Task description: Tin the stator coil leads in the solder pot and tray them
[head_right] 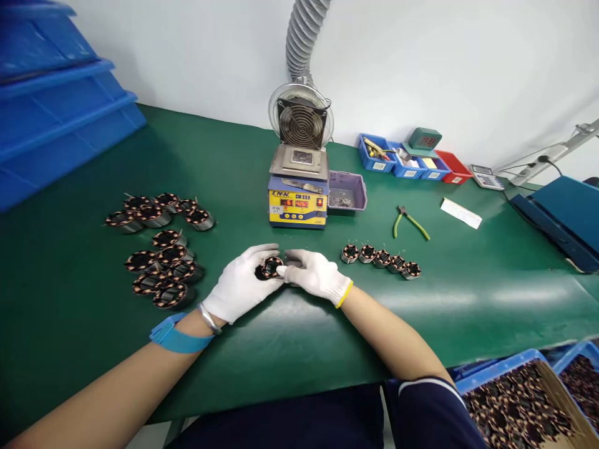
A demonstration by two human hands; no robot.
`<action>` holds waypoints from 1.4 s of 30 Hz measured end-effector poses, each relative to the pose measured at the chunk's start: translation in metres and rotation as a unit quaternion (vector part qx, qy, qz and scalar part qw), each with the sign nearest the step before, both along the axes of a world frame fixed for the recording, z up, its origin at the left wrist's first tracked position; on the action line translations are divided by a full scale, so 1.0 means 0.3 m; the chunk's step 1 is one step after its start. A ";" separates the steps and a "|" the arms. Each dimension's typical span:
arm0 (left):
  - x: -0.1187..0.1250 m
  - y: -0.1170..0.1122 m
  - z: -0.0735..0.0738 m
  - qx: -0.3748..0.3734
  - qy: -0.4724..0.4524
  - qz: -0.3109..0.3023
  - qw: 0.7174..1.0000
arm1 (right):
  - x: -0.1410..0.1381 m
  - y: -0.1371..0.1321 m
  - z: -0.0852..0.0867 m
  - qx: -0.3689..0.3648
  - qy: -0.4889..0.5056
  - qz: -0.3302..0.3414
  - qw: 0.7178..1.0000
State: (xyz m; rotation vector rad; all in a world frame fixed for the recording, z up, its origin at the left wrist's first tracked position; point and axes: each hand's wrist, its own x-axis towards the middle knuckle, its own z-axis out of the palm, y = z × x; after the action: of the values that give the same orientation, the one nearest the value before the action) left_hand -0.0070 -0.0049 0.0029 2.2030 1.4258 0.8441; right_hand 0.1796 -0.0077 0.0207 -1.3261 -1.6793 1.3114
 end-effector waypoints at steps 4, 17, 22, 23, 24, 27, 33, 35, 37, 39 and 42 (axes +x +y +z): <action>-0.015 -0.007 -0.009 0.011 -0.072 -0.015 0.997 | -0.078 0.044 -0.047 -0.056 0.135 0.019 0.989; -0.071 0.023 0.056 -0.316 -0.193 -0.053 0.927 | -0.063 0.009 -0.072 0.105 0.017 -0.145 0.984; -0.125 0.031 0.085 -0.338 -0.390 -0.046 0.855 | -0.075 0.010 -0.058 0.032 0.132 -0.148 0.980; -0.114 0.028 0.080 -0.303 -0.394 -0.028 0.867 | -0.077 0.007 -0.052 0.030 0.133 -0.149 0.979; -0.097 0.023 0.075 -0.276 -0.376 -0.018 0.885 | -0.079 0.005 -0.048 0.031 0.131 -0.146 0.980; -0.042 -0.005 0.073 -0.238 -0.281 -0.006 0.930 | -0.079 -0.001 -0.047 0.050 0.120 -0.130 0.983; -0.081 -0.028 0.127 -0.249 -0.441 0.018 0.862 | -0.082 0.008 -0.048 0.040 0.129 -0.155 0.979; -0.094 -0.018 0.125 -0.217 -0.461 0.066 0.858 | -0.088 0.007 -0.040 0.027 0.140 -0.158 0.977; -0.079 -0.012 0.112 -0.241 -0.397 0.066 0.883 | -0.093 0.003 -0.034 0.034 0.138 -0.154 0.978; -0.046 -0.019 0.102 -0.290 -0.313 0.033 0.904 | -0.095 -0.004 -0.032 0.050 0.130 -0.148 0.979; -0.019 -0.049 0.118 -0.284 -0.279 0.037 0.916 | -0.096 -0.011 -0.040 0.070 0.126 -0.142 0.979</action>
State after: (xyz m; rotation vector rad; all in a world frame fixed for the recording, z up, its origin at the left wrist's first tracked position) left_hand -0.0126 -0.0197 0.0383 1.3415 1.2581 0.8525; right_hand 0.1508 -0.0112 0.0087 -1.2101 -1.3285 1.1204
